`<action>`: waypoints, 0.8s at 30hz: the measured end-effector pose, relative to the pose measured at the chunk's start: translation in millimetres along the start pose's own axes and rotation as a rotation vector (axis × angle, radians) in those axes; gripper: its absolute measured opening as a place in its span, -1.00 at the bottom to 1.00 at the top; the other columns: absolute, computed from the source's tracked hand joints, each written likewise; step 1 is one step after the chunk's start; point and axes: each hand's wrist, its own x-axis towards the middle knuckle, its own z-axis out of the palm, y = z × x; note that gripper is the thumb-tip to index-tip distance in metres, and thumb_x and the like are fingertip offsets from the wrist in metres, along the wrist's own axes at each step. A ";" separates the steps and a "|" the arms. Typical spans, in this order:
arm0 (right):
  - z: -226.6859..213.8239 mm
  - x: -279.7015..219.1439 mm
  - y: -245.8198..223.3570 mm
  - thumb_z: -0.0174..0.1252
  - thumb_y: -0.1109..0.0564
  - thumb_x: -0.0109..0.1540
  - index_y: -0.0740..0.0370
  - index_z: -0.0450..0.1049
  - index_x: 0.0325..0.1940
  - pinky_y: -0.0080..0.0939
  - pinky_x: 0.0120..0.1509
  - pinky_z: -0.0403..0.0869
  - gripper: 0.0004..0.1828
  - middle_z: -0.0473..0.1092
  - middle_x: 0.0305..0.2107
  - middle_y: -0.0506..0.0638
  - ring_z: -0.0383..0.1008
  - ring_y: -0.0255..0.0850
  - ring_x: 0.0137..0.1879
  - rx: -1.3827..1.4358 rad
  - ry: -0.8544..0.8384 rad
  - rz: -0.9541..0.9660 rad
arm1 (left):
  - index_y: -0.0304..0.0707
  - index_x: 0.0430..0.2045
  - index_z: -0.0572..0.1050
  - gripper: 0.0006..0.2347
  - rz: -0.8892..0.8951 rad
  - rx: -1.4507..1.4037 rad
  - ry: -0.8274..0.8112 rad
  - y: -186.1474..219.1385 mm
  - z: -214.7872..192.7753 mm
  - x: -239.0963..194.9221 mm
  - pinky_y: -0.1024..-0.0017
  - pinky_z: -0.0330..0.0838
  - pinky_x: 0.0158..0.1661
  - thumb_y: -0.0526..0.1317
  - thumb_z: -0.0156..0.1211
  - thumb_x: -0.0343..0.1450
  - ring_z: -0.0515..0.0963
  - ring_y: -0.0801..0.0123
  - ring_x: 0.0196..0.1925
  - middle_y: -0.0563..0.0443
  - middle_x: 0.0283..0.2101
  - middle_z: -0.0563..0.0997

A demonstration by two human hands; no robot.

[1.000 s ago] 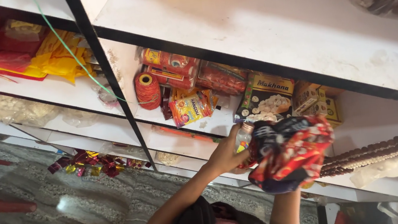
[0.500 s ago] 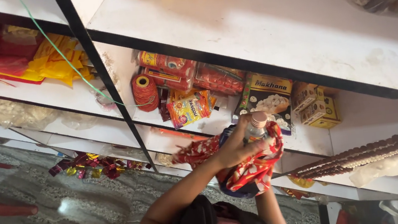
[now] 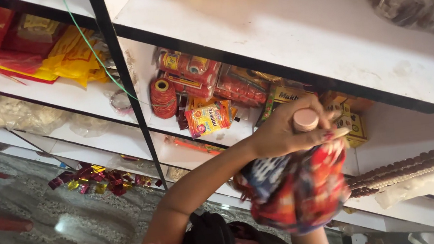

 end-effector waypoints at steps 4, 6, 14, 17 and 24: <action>5.9 9.2 -46.3 -0.07 0.03 0.50 0.29 0.29 0.38 -0.23 0.35 0.44 -0.58 0.39 0.14 0.06 0.42 -0.25 0.21 -0.060 -0.056 -0.037 | -0.13 -0.16 0.48 -0.79 0.361 0.503 -0.044 10.1 9.6 28.9 0.26 0.53 0.27 -0.21 0.41 0.45 0.71 0.41 -0.11 0.11 -0.19 0.66; 11.8 17.9 -73.1 -0.06 0.04 0.50 0.29 0.29 0.38 -0.24 0.34 0.44 -0.59 0.39 0.14 0.05 0.41 -0.26 0.20 -0.088 -0.089 -0.057 | -0.12 -0.11 0.44 -0.74 0.448 0.573 -0.061 10.4 14.5 44.6 0.27 0.54 0.25 -0.18 0.41 0.43 0.69 0.32 0.00 0.09 -0.11 0.64; -16.3 113.3 -85.9 -0.04 0.07 0.53 0.30 0.29 0.37 -0.27 0.34 0.44 -0.63 0.40 0.13 0.03 0.40 -0.30 0.18 -0.199 -0.210 -0.115 | 0.34 0.56 -0.09 -0.38 0.661 0.308 -0.008 42.5 -23.7 113.9 0.44 0.57 0.38 -0.22 0.13 0.66 0.36 0.47 0.51 0.10 0.57 0.16; -30.7 171.4 -95.6 -0.03 0.08 0.54 0.31 0.30 0.36 -0.28 0.34 0.44 -0.64 0.40 0.13 0.02 0.39 -0.31 0.17 -0.239 -0.247 -0.133 | -0.01 0.41 0.17 -0.48 0.360 0.401 0.068 35.4 -39.5 116.7 0.48 0.72 0.00 -0.27 0.23 0.55 0.75 0.46 0.09 0.19 0.00 0.69; -41.6 293.7 -139.6 -0.01 0.11 0.56 0.31 0.30 0.35 -0.30 0.33 0.44 -0.68 0.40 0.12 0.00 0.38 -0.34 0.15 -0.354 -0.330 -0.185 | -0.06 0.23 0.20 -0.53 0.445 0.770 0.362 19.4 -45.6 147.4 0.36 0.70 -0.05 -0.26 0.30 0.47 0.74 0.30 -0.01 -0.09 0.10 0.60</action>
